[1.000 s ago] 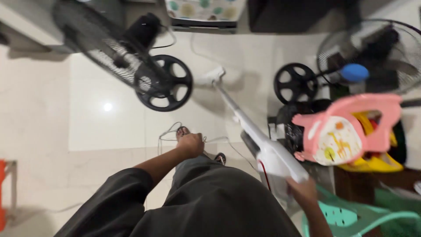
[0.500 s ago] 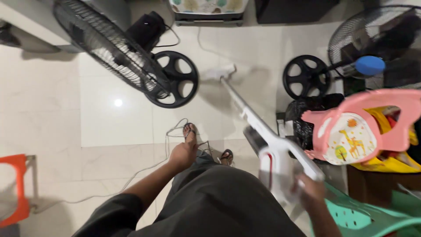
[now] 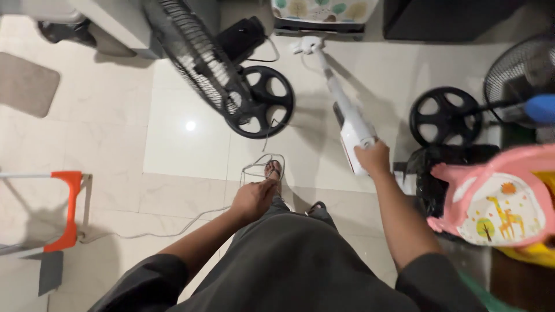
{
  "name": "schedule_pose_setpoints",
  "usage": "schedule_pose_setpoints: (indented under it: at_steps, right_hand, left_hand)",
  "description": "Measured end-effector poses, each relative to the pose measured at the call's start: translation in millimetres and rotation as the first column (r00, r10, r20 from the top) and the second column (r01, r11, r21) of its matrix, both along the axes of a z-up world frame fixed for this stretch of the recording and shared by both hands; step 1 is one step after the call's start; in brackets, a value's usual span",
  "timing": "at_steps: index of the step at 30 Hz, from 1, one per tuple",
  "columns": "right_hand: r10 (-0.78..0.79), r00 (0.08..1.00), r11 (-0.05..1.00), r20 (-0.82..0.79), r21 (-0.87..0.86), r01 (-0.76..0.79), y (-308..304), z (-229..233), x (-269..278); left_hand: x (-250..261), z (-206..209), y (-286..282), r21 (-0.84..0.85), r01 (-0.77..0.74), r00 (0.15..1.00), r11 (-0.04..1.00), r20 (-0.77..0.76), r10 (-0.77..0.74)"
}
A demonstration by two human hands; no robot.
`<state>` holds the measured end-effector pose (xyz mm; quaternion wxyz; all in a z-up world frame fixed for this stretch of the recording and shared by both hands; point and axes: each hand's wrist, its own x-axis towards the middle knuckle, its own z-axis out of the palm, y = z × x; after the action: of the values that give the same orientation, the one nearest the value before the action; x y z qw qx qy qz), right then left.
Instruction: The person is vacuuming the floor in a room while moving furniture out of the way.
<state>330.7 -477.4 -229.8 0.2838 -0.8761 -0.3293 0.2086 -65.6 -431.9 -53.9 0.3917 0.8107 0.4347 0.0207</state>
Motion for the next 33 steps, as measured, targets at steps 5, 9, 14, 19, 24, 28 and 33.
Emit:
schedule_pose_setpoints:
  at_steps: [5,9,14,19,24,28,33]
  right_hand:
    - [-0.127,0.992,0.974,-0.023,-0.191,0.120,-208,45,-24]
    - [-0.528,0.819,0.770,-0.224,-0.532,0.351,-453,79,-48]
    - [0.209,0.959,0.845,0.190,-0.529,-0.079,-709,56,-87]
    - [-0.508,0.860,0.789,0.045,-0.376,0.486,-734,65,-126]
    - [-0.923,0.223,0.335,-0.312,-0.370,0.867,-715,73,-110]
    - [-0.737,0.112,0.330,-0.667,-0.210,0.921,-519,44,-29]
    - [-0.469,0.251,0.553,-0.847,-0.060,0.831,-274,-56,61]
  left_hand:
    - [42,-41,-5,-0.008,0.180,0.983,0.984,0.020,-0.180]
    - [80,-80,-16,0.051,0.393,0.919,0.918,-0.045,-0.391]
    - [136,-45,-30,-0.136,0.438,0.871,0.889,-0.179,-0.457]
    - [143,-69,-35,-0.222,0.490,0.859,0.843,-0.044,-0.511]
    - [113,-77,-26,-0.044,0.432,0.897,0.901,-0.077,-0.435]
    - [65,-56,-28,-0.051,0.242,0.961,0.969,-0.123,-0.247]
    - [-15,-17,-48,0.039,-0.007,0.953,0.999,-0.302,0.018]
